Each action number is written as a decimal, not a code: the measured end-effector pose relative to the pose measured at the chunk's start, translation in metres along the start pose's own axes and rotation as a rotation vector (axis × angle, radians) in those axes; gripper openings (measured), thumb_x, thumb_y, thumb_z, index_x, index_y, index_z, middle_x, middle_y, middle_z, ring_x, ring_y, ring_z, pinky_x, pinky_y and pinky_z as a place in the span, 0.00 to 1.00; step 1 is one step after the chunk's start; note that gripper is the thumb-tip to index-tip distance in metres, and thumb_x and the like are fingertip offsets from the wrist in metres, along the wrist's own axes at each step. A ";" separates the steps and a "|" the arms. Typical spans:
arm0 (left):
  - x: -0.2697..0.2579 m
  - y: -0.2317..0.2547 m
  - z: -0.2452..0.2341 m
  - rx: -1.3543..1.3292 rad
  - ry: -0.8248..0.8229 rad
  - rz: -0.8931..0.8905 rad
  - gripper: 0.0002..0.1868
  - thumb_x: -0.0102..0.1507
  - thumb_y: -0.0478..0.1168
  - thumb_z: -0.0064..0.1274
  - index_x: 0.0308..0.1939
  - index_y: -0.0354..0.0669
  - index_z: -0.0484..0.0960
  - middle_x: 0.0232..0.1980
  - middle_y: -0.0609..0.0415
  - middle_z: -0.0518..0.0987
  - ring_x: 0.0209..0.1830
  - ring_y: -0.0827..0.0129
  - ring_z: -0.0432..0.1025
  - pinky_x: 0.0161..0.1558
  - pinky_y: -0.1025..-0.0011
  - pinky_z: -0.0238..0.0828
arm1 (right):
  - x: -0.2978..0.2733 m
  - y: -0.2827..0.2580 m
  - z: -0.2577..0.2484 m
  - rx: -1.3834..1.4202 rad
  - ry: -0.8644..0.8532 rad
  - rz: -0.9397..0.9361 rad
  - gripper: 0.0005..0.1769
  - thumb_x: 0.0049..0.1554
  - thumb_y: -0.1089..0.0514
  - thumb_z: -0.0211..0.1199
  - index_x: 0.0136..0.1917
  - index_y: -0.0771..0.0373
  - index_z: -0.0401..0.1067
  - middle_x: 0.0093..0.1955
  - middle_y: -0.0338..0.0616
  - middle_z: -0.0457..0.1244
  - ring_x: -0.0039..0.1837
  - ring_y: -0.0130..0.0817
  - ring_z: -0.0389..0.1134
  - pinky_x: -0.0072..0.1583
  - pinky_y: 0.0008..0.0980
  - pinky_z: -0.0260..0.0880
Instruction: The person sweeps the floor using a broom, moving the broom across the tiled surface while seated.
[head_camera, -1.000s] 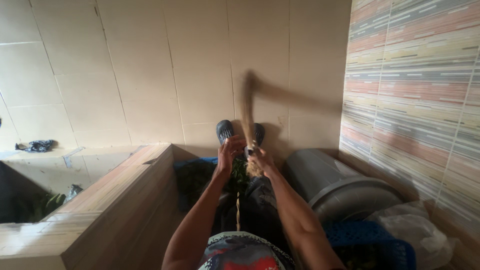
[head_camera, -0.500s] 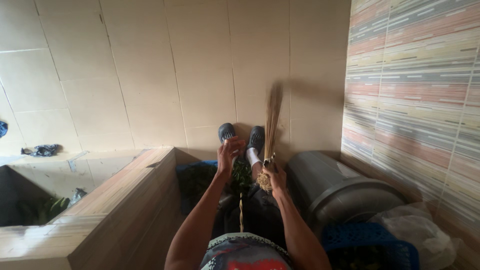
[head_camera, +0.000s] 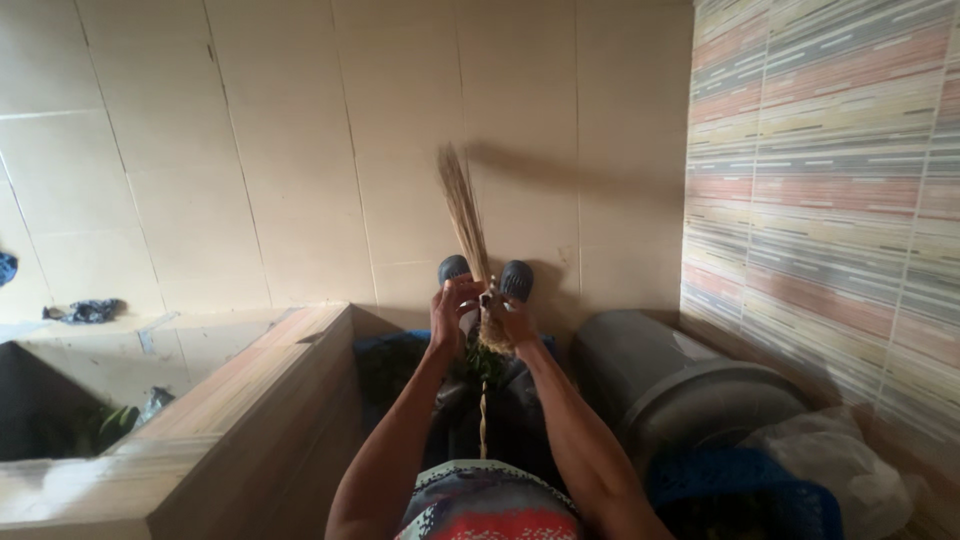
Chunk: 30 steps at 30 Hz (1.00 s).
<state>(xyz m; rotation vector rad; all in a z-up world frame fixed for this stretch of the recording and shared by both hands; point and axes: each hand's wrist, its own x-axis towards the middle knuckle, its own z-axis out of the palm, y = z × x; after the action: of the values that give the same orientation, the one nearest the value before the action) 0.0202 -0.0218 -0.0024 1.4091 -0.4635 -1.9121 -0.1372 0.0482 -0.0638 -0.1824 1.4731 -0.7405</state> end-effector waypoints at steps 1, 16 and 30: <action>0.003 0.000 -0.002 0.001 -0.005 0.002 0.35 0.71 0.62 0.37 0.65 0.33 0.74 0.57 0.42 0.83 0.57 0.59 0.77 0.55 0.60 0.72 | -0.003 -0.005 -0.005 0.111 -0.025 -0.019 0.17 0.58 0.55 0.65 0.59 0.64 0.74 0.38 0.35 0.67 0.36 0.22 0.67 0.38 0.26 0.68; 0.023 0.002 0.008 0.033 0.009 -0.035 0.32 0.72 0.60 0.37 0.64 0.37 0.76 0.54 0.46 0.83 0.51 0.63 0.76 0.52 0.63 0.71 | -0.025 -0.040 -0.084 0.053 0.315 0.106 0.24 0.55 0.57 0.68 0.63 0.67 0.75 0.38 0.38 0.64 0.33 0.25 0.61 0.36 0.30 0.60; 0.027 0.015 0.038 0.067 0.048 -0.045 0.35 0.70 0.63 0.35 0.68 0.39 0.71 0.59 0.46 0.82 0.61 0.61 0.75 0.59 0.60 0.69 | 0.030 -0.051 -0.042 0.003 0.029 0.174 0.34 0.54 0.57 0.66 0.73 0.57 0.66 0.28 0.42 0.61 0.26 0.30 0.59 0.29 0.34 0.57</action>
<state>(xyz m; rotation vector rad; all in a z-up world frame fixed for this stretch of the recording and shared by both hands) -0.0146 -0.0560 0.0015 1.5171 -0.4810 -1.9099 -0.1960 0.0062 -0.0666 -0.0403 1.4944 -0.6073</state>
